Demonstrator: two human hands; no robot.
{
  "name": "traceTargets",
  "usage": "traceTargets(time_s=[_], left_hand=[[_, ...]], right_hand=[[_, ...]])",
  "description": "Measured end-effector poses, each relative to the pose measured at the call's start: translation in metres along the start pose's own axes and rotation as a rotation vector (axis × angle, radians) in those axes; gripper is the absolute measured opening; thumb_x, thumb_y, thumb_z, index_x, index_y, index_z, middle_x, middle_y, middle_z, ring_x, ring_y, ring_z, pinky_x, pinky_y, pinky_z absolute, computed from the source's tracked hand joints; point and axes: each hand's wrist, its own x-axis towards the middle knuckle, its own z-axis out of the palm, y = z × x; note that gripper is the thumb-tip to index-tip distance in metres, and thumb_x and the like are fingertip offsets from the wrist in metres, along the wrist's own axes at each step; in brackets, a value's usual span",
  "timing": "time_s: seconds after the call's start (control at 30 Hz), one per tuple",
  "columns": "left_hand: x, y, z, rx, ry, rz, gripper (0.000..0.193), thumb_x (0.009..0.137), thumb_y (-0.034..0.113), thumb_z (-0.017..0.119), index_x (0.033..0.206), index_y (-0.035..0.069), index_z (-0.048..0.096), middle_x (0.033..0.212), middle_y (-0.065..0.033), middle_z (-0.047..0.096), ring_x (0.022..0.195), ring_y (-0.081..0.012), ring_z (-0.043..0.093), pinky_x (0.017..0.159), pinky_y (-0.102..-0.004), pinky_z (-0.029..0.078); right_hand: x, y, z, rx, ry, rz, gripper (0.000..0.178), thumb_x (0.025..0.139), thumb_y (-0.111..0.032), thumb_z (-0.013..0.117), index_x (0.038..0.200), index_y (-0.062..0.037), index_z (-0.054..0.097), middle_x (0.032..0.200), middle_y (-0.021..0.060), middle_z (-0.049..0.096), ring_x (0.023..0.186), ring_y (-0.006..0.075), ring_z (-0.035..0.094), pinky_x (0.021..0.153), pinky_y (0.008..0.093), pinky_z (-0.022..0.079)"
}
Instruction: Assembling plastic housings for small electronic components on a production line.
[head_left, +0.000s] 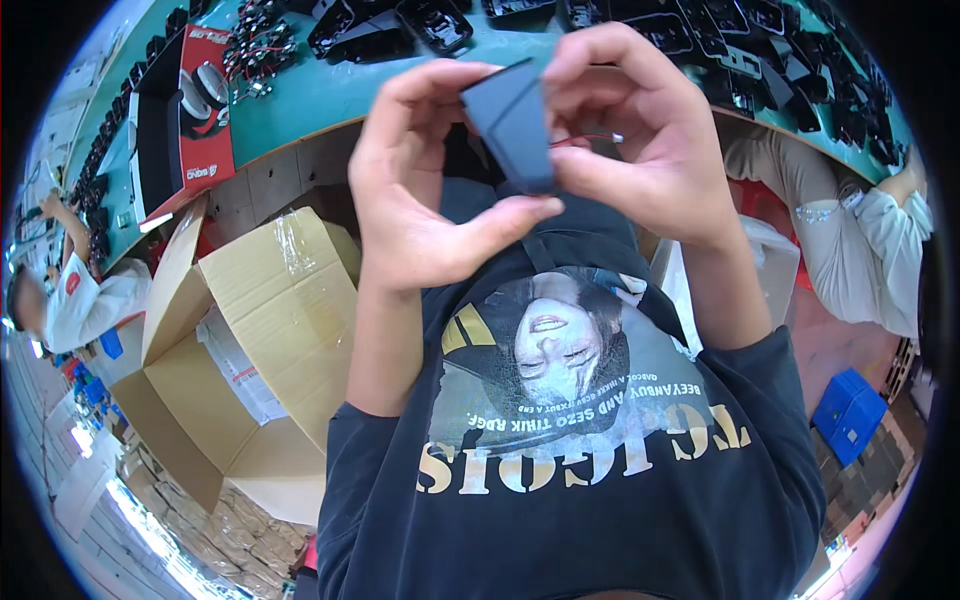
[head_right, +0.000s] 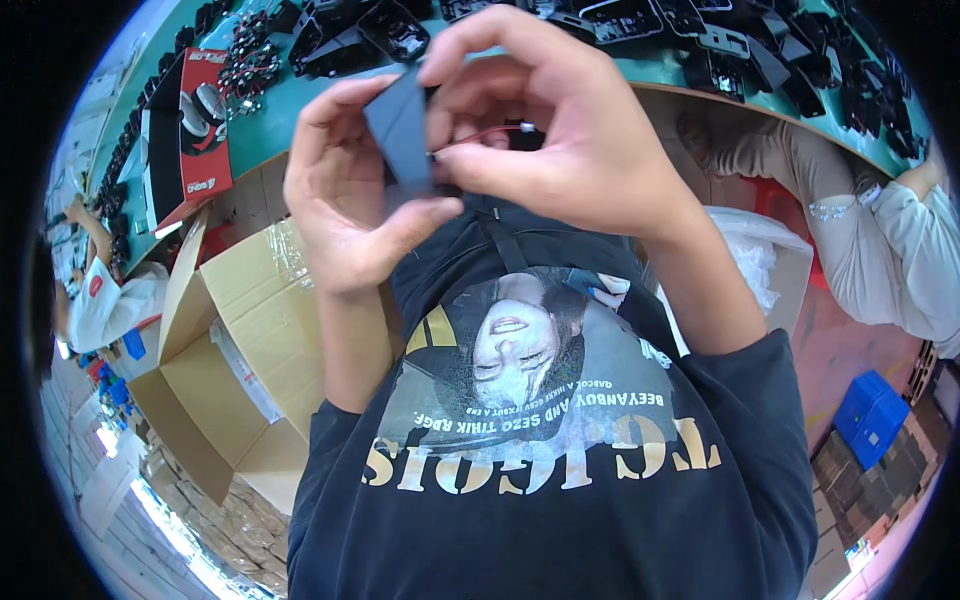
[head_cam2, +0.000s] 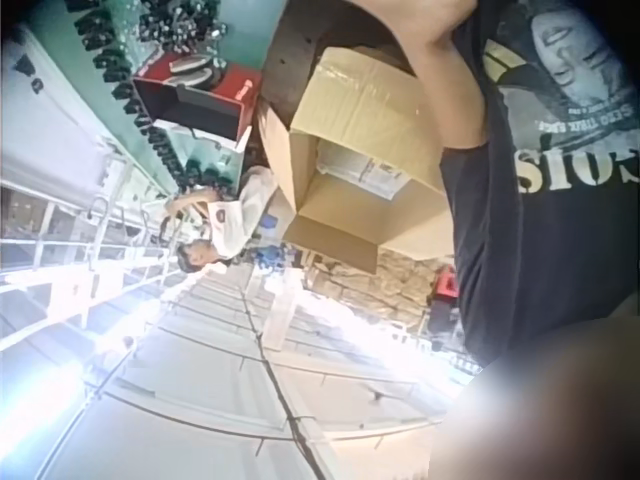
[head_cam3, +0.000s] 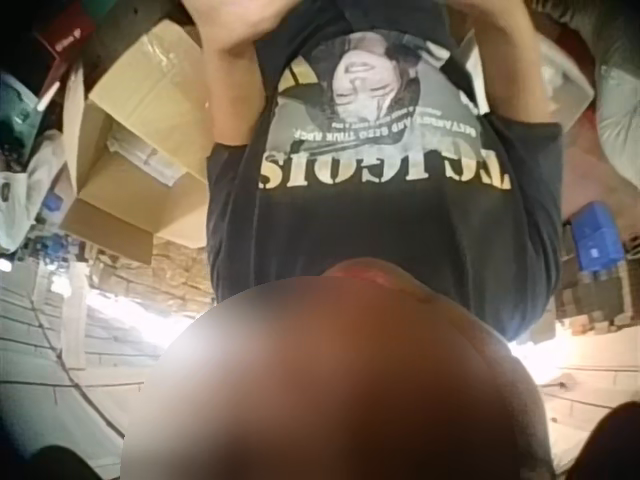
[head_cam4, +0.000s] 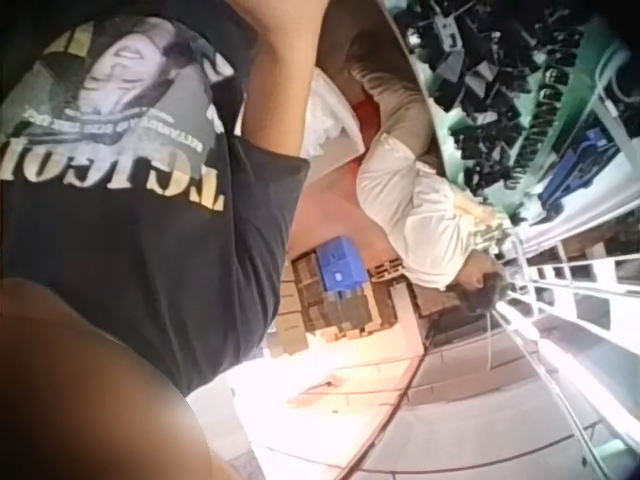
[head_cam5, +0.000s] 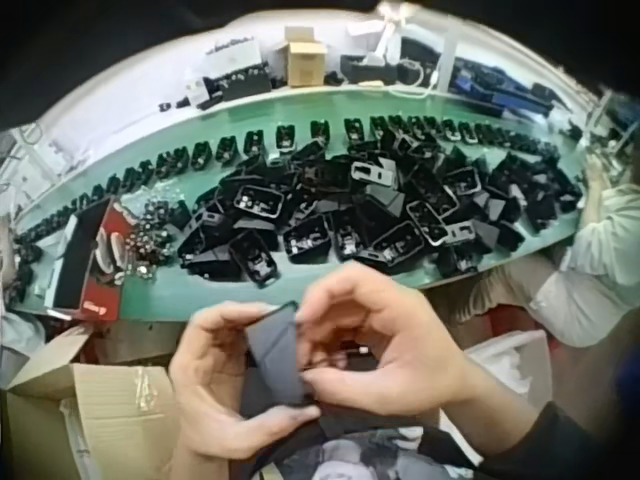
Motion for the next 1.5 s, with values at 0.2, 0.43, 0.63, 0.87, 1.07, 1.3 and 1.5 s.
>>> traceTargets(time_s=[0.2,0.43,0.63,0.87,1.07,1.3,1.5], left_hand=[[-0.008,0.007,0.020,0.146,-0.042,0.008,0.084,0.062,-0.001,0.088,0.139,0.001,0.055,0.121,-0.0138,0.066,0.108,-0.0238,0.063,0.102,-0.0338,0.049],[-0.019,0.024,0.028,0.222,-0.016,-0.034,0.081,0.065,0.002,0.089,0.138,0.001,0.057,0.122,-0.0144,0.065,0.107,-0.0225,0.064,0.098,-0.0322,0.051],[-0.017,0.028,0.042,0.127,-0.065,-0.144,0.081,0.066,0.000,0.088,0.140,0.000,0.055,0.125,-0.0165,0.064,0.111,-0.0241,0.062,0.103,-0.0339,0.048],[-0.022,-0.005,0.060,0.003,-0.160,-0.157,0.082,0.066,0.003,0.090,0.139,0.000,0.054,0.131,-0.0161,0.062,0.113,-0.0284,0.064,0.102,-0.0381,0.050],[0.027,-0.023,0.129,0.348,-0.458,0.119,0.067,0.074,0.012,0.083,0.135,0.002,0.056,0.129,-0.0151,0.062,0.120,-0.0297,0.057,0.103,-0.0402,0.046],[0.031,-0.063,0.119,0.724,-0.380,0.282,0.035,0.078,0.004,0.074,0.111,0.005,0.065,0.120,-0.0107,0.063,0.113,-0.0304,0.056,0.099,-0.0407,0.046],[0.004,-0.057,0.066,0.891,-0.165,0.272,0.028,0.076,-0.001,0.071,0.102,0.005,0.065,0.112,-0.0110,0.063,0.103,-0.0288,0.057,0.092,-0.0382,0.048]], right_hand=[[-0.019,0.000,-0.003,0.206,0.069,0.049,0.049,0.086,0.007,0.070,0.128,-0.0077,0.050,0.099,0.0108,0.074,0.087,0.0165,0.071,0.075,0.0254,0.057],[-0.032,0.004,0.008,0.404,0.152,0.081,0.059,0.084,0.007,0.071,0.135,-0.0078,0.044,0.106,0.0136,0.075,0.096,0.0196,0.073,0.084,0.0262,0.059],[-0.042,-0.021,0.004,0.240,0.232,0.164,0.069,0.083,0.010,0.066,0.144,-0.0086,0.040,0.098,0.0092,0.073,0.086,0.0151,0.070,0.079,0.0228,0.055],[-0.085,-0.038,-0.023,0.288,0.217,0.087,0.077,0.079,0.006,0.065,0.150,-0.0078,0.039,0.105,0.0116,0.070,0.083,0.0142,0.062,0.076,0.0218,0.049],[-0.116,-0.080,-0.128,-0.331,0.699,0.009,0.073,0.076,0.003,0.075,0.141,-0.0087,0.045,0.101,0.0108,0.070,0.083,0.0154,0.066,0.075,0.0274,0.053],[-0.107,-0.100,-0.296,-1.355,0.897,0.194,0.065,0.079,-0.010,0.074,0.138,-0.0090,0.048,0.098,0.0081,0.072,0.078,0.0180,0.065,0.074,0.0274,0.052],[-0.083,-0.078,-0.328,-1.545,0.806,0.139,0.064,0.079,-0.013,0.072,0.139,-0.0116,0.050,0.102,0.0074,0.073,0.085,0.0237,0.069,0.081,0.0337,0.055]])
